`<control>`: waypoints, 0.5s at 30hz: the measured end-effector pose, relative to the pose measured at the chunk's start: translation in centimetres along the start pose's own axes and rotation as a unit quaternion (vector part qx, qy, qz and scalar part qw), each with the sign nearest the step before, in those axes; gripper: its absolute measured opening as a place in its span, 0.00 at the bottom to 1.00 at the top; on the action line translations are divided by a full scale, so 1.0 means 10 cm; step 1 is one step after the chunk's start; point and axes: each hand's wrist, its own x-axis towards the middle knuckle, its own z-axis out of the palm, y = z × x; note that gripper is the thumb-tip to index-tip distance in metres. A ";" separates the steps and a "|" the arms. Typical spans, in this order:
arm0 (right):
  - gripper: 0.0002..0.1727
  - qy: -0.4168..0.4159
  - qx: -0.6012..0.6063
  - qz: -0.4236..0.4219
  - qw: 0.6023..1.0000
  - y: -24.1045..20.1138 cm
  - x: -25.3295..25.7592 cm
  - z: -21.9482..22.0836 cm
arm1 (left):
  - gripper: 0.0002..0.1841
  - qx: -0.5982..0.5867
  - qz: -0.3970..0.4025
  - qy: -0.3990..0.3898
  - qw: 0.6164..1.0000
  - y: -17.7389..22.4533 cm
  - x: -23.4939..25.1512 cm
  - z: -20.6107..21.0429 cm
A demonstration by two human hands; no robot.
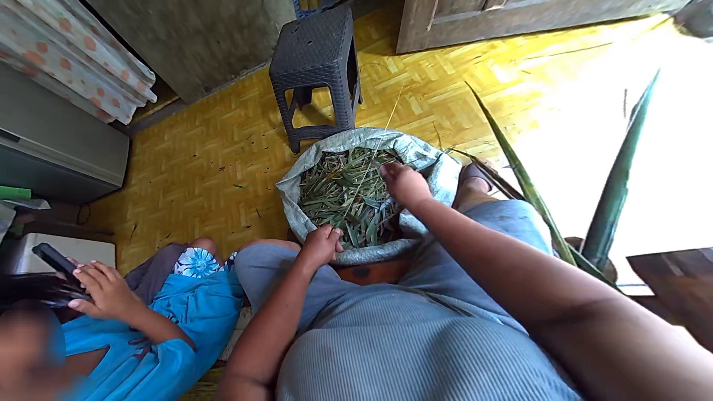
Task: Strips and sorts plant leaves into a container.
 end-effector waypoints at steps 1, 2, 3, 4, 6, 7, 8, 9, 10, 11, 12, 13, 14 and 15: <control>0.28 0.014 0.059 0.018 0.998 0.03 0.03 -0.05 | 0.21 -0.001 -0.002 0.000 1.000 -0.01 0.00 -0.02; 0.28 0.015 0.127 0.031 0.991 0.03 0.01 -0.06 | 0.21 -0.004 -0.006 0.004 1.000 -0.02 0.01 -0.03; 0.27 -0.001 0.197 0.045 0.979 -0.01 -0.05 -0.03 | 0.21 -0.007 -0.008 0.006 1.000 -0.04 0.03 -0.04; 0.25 -0.031 0.266 0.063 0.961 -0.08 -0.15 0.01 | 0.21 -0.013 -0.009 0.008 1.000 -0.05 0.06 -0.03; 0.23 -0.113 0.378 0.098 0.914 -0.18 -0.33 0.12 | 0.21 -0.028 -0.008 0.005 1.000 -0.03 0.11 -0.01; 0.23 -0.155 0.418 0.113 0.888 -0.23 -0.39 0.17 | 0.22 -0.038 -0.009 0.001 0.999 -0.01 0.13 0.01; 0.23 -0.184 0.441 0.124 0.869 -0.26 -0.44 0.21 | 0.22 -0.050 -0.009 -0.003 0.999 0.01 0.13 0.02; 0.21 -0.196 0.452 0.134 0.860 -0.29 -0.48 0.25 | 0.22 -0.064 -0.006 -0.005 0.998 0.02 0.14 0.02; 0.20 -0.200 0.461 0.142 0.853 -0.30 -0.48 0.26 | 0.22 -0.076 -0.003 -0.008 0.997 0.02 0.14 0.02; 0.19 -0.200 0.471 0.149 0.846 -0.28 -0.45 0.25 | 0.22 -0.082 0.000 -0.012 0.997 0.01 0.14 0.01; 0.19 -0.193 0.481 0.155 0.841 -0.26 -0.40 0.23 | 0.22 -0.078 0.002 -0.018 0.997 -0.01 0.14 0.00; 0.19 -0.181 0.492 0.161 0.836 -0.24 -0.36 0.20 | 0.21 -0.066 0.004 -0.026 0.998 -0.04 0.13 -0.03; 0.19 -0.170 0.501 0.164 0.833 -0.20 -0.30 0.16 | 0.21 -0.050 0.004 -0.036 0.998 -0.07 0.11 -0.05; 0.19 -0.156 0.499 0.163 0.837 -0.18 -0.26 0.13 | 0.19 -0.035 0.000 -0.043 0.998 -0.11 0.09 -0.07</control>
